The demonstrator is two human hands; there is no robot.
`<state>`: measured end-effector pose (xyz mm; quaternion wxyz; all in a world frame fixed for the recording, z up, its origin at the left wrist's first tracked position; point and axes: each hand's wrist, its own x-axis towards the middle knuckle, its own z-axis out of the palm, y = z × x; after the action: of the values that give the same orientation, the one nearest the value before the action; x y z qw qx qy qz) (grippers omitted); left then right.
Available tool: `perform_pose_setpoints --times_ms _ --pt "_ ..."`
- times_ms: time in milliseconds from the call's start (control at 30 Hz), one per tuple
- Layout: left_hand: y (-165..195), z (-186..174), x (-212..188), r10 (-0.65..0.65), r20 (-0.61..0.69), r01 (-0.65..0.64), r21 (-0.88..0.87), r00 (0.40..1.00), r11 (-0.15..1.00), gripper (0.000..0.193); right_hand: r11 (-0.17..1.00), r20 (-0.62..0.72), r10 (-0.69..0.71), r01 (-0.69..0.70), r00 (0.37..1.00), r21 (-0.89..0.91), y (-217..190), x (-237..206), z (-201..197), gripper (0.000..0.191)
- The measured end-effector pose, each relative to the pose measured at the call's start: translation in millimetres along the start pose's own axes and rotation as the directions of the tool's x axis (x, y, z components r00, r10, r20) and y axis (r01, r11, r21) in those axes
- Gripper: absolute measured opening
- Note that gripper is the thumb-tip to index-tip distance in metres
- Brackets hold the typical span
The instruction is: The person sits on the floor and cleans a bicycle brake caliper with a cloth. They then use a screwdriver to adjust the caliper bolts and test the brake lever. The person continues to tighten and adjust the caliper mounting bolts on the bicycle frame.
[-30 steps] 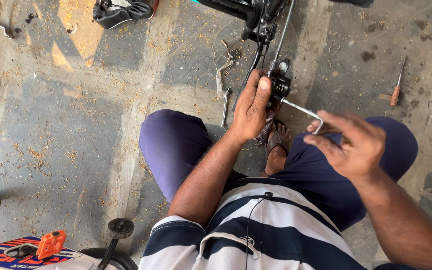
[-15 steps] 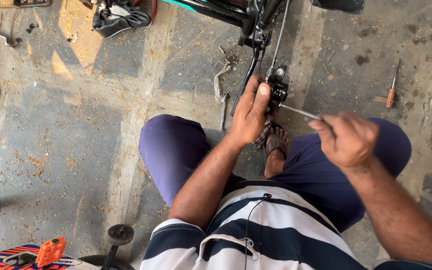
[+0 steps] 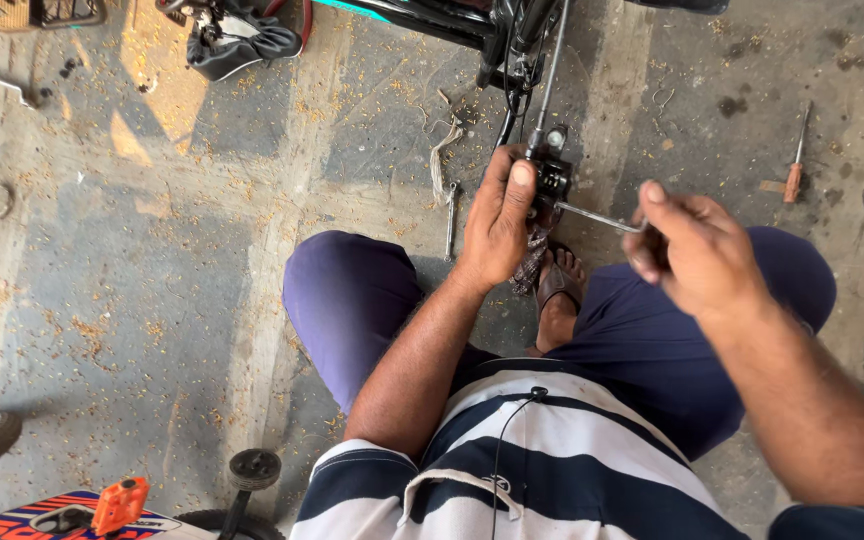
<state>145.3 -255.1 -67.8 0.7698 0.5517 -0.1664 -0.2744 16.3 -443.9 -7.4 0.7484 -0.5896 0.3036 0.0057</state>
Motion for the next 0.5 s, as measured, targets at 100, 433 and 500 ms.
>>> perform_pose_setpoints --times_ms 100,433,500 --pt "3 -2 1 -0.006 -0.034 0.006 0.002 0.999 1.000 0.059 0.009 0.399 -0.722 0.584 0.565 -0.812 2 6 -6 0.061" --pt "4 -1 1 0.009 -0.040 -0.008 0.030 0.999 1.000 0.060 0.502 0.279 -0.495 0.533 0.823 -0.681 5 -16 10 0.055" --pt "4 0 1 0.012 -0.029 -0.011 0.039 1.000 0.999 0.059 -0.326 0.610 -0.662 0.565 0.436 -0.758 0 -15 10 0.061"
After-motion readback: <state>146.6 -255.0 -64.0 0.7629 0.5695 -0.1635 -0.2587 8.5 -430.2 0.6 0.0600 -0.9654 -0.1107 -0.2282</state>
